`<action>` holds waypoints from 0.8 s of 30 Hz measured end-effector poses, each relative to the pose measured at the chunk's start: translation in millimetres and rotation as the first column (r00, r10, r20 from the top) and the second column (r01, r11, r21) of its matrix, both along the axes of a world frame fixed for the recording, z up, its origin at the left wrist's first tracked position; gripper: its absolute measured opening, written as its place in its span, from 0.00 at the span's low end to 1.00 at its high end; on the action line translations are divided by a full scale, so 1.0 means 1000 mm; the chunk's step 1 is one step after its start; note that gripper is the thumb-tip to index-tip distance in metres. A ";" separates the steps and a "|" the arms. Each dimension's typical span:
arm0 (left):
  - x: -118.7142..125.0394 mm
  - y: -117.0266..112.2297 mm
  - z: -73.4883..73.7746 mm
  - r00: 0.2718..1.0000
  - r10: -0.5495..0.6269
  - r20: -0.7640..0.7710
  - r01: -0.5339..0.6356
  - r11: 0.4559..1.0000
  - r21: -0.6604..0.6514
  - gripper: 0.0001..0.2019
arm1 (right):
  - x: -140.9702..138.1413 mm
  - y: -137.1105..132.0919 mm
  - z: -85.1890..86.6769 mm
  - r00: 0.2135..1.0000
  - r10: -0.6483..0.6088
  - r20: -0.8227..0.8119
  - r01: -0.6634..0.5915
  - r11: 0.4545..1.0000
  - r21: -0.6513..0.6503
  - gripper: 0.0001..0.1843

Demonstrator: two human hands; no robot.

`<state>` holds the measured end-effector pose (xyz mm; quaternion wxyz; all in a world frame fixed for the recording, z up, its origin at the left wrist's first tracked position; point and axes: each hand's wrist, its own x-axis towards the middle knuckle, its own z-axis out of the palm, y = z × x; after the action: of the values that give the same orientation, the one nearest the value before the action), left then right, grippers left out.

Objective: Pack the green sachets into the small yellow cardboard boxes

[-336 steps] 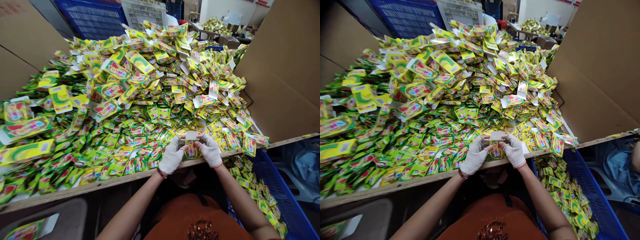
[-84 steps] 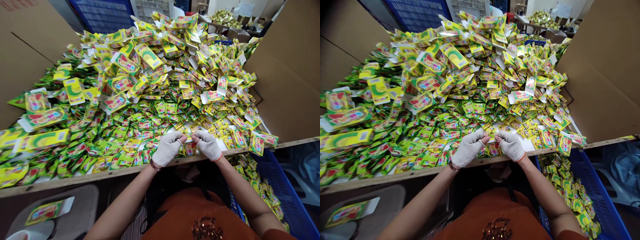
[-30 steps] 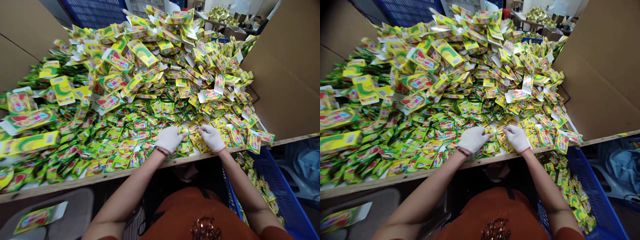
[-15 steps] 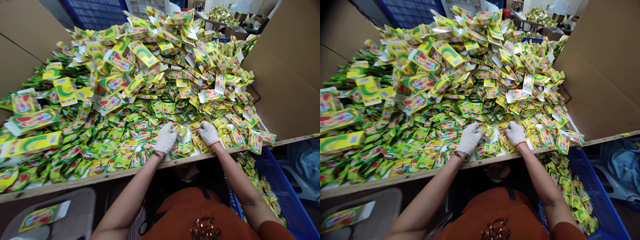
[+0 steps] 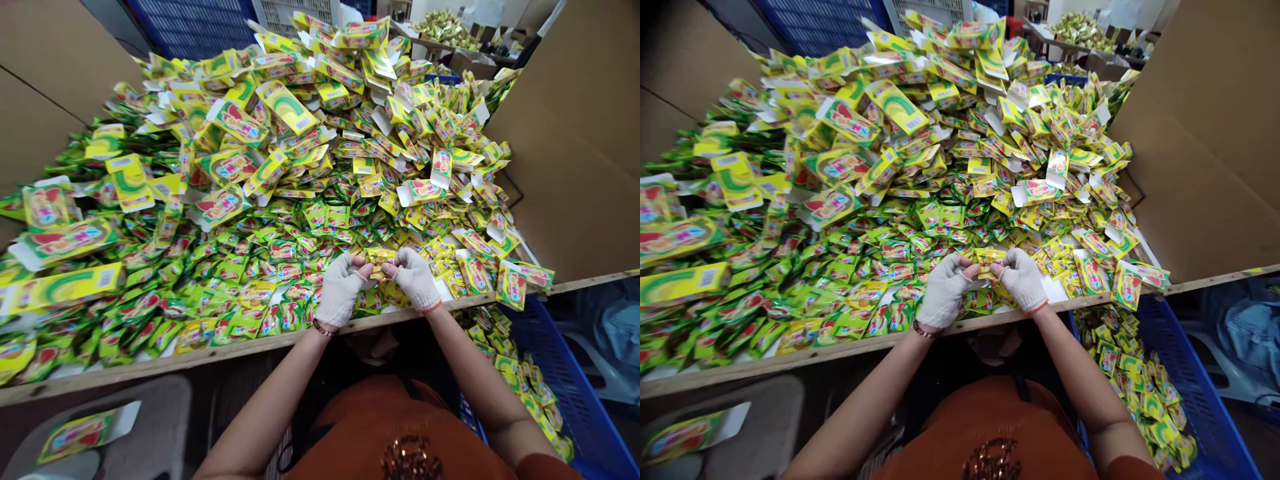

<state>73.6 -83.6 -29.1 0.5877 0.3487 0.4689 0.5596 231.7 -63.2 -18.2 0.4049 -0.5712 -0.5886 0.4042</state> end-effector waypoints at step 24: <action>-0.010 0.002 -0.003 0.993 -0.111 0.027 0.111 0.994 -0.015 0.17 | 0.008 0.001 0.009 0.984 0.099 -0.150 -0.106 0.994 -0.036 0.15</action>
<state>63.6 -81.5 -31.6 0.6270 0.3620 0.4456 0.5266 239.9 -61.7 -9.1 0.4135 -0.5173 -0.5766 0.4785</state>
